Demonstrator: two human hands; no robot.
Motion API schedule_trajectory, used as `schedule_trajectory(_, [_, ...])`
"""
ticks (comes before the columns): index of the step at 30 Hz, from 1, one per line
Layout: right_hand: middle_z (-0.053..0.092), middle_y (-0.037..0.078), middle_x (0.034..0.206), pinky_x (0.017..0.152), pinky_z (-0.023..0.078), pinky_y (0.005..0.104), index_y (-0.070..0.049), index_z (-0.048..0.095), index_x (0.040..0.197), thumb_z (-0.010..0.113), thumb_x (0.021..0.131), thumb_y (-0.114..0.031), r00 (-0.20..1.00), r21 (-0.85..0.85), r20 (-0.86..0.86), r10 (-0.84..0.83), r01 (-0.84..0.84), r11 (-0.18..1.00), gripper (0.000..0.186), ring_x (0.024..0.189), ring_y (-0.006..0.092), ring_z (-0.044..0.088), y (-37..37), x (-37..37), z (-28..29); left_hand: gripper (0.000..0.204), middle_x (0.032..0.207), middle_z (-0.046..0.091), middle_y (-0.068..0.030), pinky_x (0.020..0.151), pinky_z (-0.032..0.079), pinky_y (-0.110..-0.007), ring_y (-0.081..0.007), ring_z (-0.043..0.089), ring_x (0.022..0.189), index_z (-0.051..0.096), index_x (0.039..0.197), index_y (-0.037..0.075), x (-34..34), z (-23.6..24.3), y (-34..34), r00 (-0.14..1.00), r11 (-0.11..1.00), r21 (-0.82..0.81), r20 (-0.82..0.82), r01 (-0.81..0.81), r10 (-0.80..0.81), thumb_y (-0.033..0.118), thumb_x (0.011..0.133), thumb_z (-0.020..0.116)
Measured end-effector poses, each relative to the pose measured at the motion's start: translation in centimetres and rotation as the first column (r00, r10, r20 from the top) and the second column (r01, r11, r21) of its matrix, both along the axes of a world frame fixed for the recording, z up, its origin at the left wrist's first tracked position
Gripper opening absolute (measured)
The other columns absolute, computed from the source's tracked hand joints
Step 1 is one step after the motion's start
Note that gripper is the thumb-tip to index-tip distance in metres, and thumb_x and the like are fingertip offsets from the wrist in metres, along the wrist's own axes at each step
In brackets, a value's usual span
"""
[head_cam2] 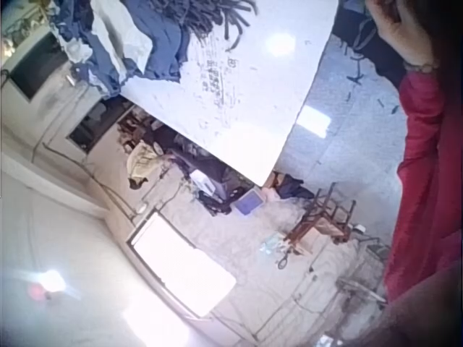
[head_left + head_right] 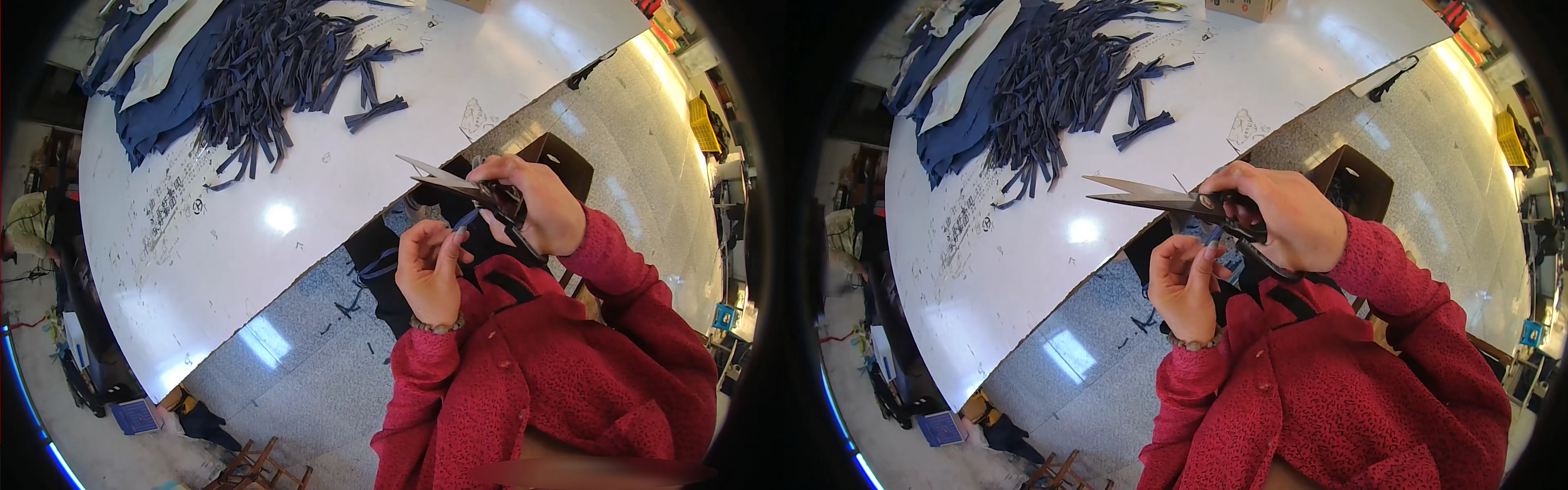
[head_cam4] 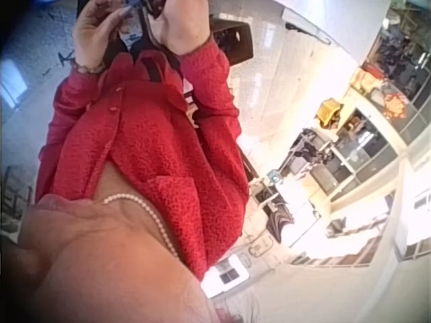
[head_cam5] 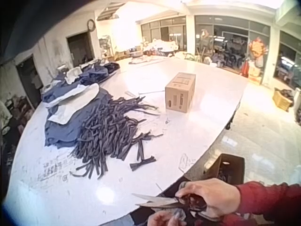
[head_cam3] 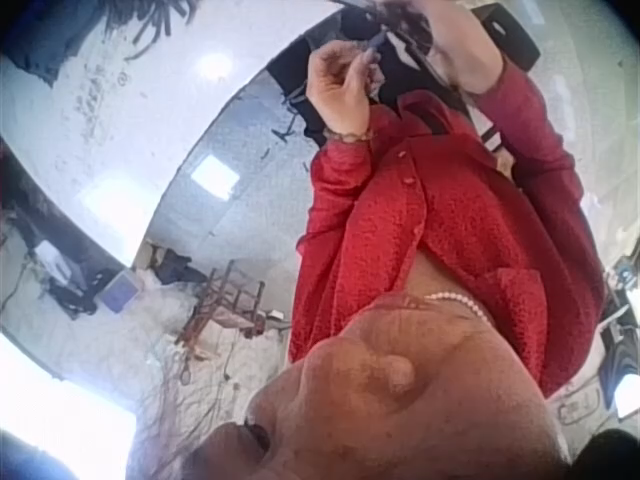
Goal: Cutting blue denim fabric into strips and organizing them using scissors.
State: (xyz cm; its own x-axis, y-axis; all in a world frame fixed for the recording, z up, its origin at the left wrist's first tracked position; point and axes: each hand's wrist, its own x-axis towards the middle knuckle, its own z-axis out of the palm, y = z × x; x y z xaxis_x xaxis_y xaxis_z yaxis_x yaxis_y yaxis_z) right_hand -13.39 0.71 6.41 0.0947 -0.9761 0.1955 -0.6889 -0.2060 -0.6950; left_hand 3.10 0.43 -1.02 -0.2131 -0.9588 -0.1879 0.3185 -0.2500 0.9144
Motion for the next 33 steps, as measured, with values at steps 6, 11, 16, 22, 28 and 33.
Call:
schedule_trajectory(6, [0.057,0.007,0.081,0.065,0.048,0.0297,-0.005,0.052,0.114,0.071,0.071,-0.005,0.995,-0.076,0.095,-0.029,0.036,0.996,0.047,0.068,0.0205,0.058,-0.3,-0.8,-1.0,0.019,0.083,0.067,-0.0071,0.045,0.036,-0.017,-0.0080,0.059,0.055,0.067,0.106,-0.002,1.8,-0.5,-1.4,0.969,0.978,0.002,0.132,0.209,-0.208,0.004,0.089,0.063])
schedule_trajectory(11, [0.058,0.006,0.080,0.067,0.049,0.0282,-0.004,0.048,0.115,0.066,0.074,0.000,0.978,-0.042,0.200,-0.063,0.073,0.996,0.044,0.071,0.0174,0.060,-0.3,-1.3,-2.1,0.013,0.081,0.065,-0.0053,0.046,0.038,-0.018,-0.0084,0.059,0.056,0.068,0.099,-0.002,2.4,-0.9,-2.3,0.962,0.972,-0.009,0.143,0.235,-0.231,0.003,0.088,0.063])
schedule_trajectory(16, [0.058,0.006,0.082,0.070,0.049,0.0265,-0.001,0.045,0.114,0.062,0.077,0.003,0.932,-0.051,0.345,-0.111,0.136,0.989,0.040,0.075,0.0147,0.060,-1.0,-1.6,-3.4,0.011,0.078,0.063,-0.0038,0.048,0.040,-0.019,-0.0077,0.059,0.058,0.069,0.096,-0.001,2.8,-0.9,-3.4,0.914,0.958,-0.018,0.304,0.288,-0.269,0.002,0.087,0.064])
schedule_trajectory(22, [0.056,0.005,0.083,0.072,0.046,0.0245,-0.002,0.041,0.114,0.059,0.076,0.007,0.812,0.085,0.523,-0.259,0.253,0.964,0.042,0.075,0.0106,0.056,-1.2,-2.8,-4.4,0.012,0.081,0.061,-0.0020,0.048,0.038,-0.019,-0.0059,0.056,0.061,0.068,0.098,0.001,2.6,-0.3,-4.7,0.859,0.940,-0.160,0.473,0.301,-0.195,0.002,0.088,0.063])
schedule_trajectory(28, [0.055,0.004,0.084,0.075,0.045,0.0255,-0.003,0.040,0.115,0.057,0.078,0.005,0.718,0.197,0.589,-0.371,0.318,0.928,0.041,0.077,0.0104,0.054,-1.5,-3.5,-6.0,0.014,0.080,0.060,-0.0051,0.063,0.045,-0.023,-0.0110,0.059,0.069,0.066,0.101,-0.001,1.7,-0.2,-5.8,0.750,0.846,-0.356,0.657,0.398,-0.076,0.000,0.089,0.060])
schedule_trajectory(33, [0.055,0.005,0.084,0.074,0.046,0.0272,-0.003,0.040,0.116,0.058,0.079,0.001,0.696,0.200,0.582,-0.421,0.380,0.903,0.041,0.077,0.0126,0.055,-1.8,-4.2,-7.0,0.014,0.078,0.061,-0.0070,0.064,0.045,-0.023,-0.0122,0.059,0.069,0.067,0.099,-0.001,1.0,0.1,-7.0,0.715,0.760,-0.429,0.696,0.488,-0.065,-0.001,0.087,0.062])
